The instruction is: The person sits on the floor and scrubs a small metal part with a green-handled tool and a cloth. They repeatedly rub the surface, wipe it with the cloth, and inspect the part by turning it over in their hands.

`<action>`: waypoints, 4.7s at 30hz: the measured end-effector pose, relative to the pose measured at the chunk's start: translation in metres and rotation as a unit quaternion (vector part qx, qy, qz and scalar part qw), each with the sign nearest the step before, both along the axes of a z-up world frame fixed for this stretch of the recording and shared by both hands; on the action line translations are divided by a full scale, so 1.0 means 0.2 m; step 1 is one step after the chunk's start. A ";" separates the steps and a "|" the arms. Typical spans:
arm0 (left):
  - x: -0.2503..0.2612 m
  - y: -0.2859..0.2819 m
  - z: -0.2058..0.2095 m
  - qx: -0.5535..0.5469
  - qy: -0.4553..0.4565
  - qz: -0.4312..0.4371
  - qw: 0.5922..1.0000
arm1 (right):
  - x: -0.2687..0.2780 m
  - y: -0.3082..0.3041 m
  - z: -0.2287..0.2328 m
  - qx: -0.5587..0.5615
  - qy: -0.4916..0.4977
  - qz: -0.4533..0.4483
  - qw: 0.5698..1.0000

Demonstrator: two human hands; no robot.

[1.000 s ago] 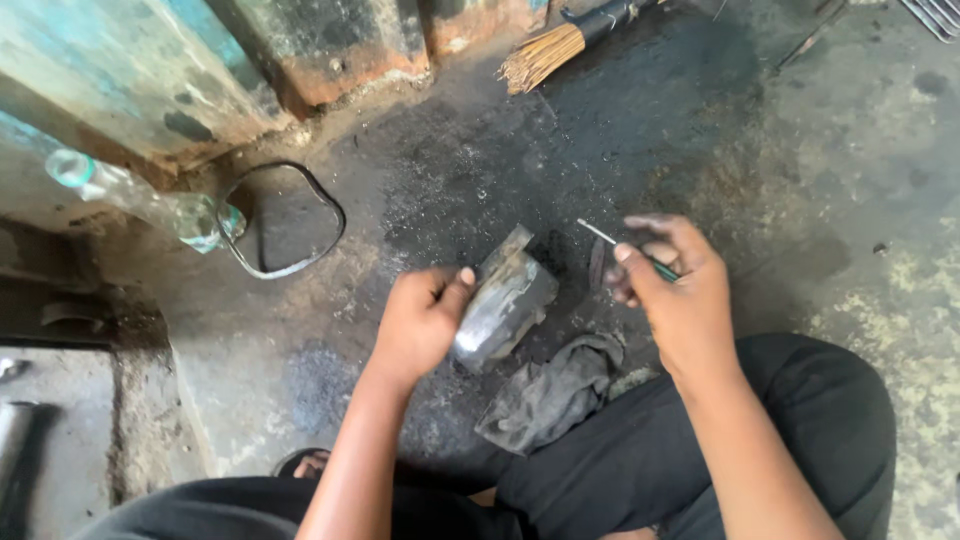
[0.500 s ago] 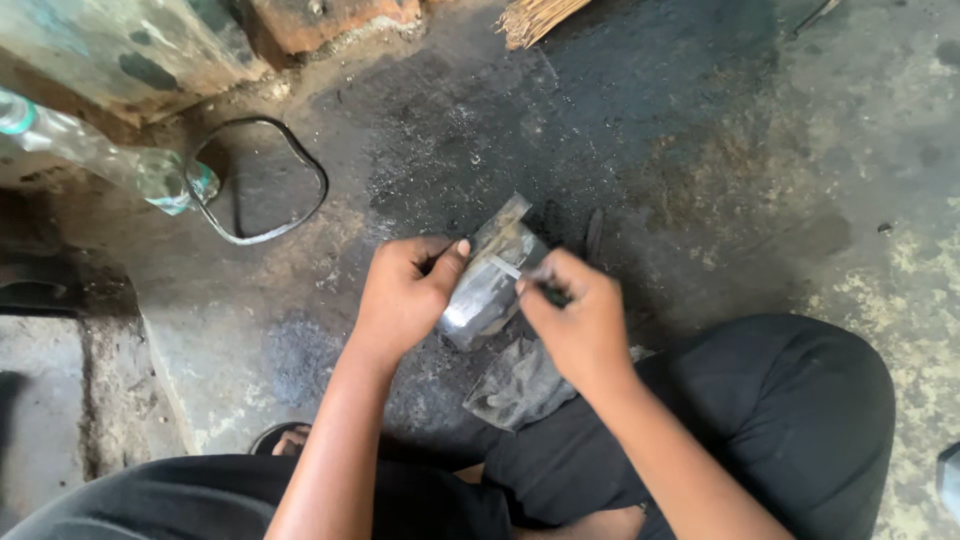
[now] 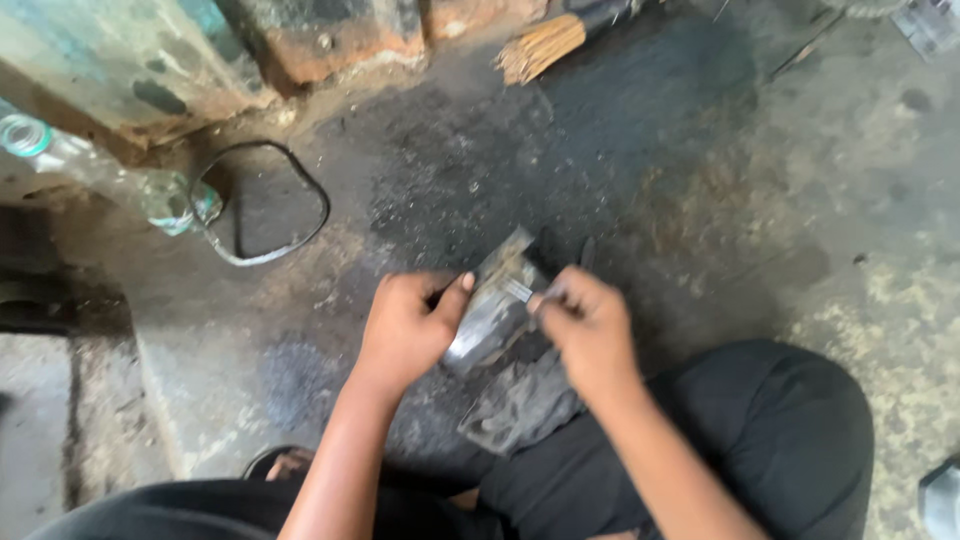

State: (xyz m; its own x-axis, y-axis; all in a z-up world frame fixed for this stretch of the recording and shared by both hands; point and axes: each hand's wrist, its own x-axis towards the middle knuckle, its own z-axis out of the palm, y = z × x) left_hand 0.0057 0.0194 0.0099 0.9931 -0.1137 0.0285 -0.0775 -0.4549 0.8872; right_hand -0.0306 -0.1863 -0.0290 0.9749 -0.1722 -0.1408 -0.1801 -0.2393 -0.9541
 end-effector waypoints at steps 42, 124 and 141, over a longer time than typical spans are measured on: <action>-0.05 -0.02 -0.01 0.036 0.029 0.009 0.999 | 0.05 -0.11 -0.06 0.136 -0.019 -0.059 0.989; 0.10 0.02 -0.42 -0.442 0.270 -0.008 0.855 | -0.20 0.27 0.18 -0.312 -0.332 0.100 0.885; 0.00 -0.01 -0.12 -0.398 0.142 -0.165 0.891 | -0.02 0.14 0.23 -0.290 -0.305 0.066 0.905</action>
State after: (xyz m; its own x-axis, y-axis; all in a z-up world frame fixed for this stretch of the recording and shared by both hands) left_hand 0.0051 0.0178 -0.0136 0.8893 -0.4571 -0.0156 0.1875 0.3332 0.9240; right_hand -0.0355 -0.1582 0.0173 0.8581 0.0794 0.5074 0.4051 -0.7118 -0.5737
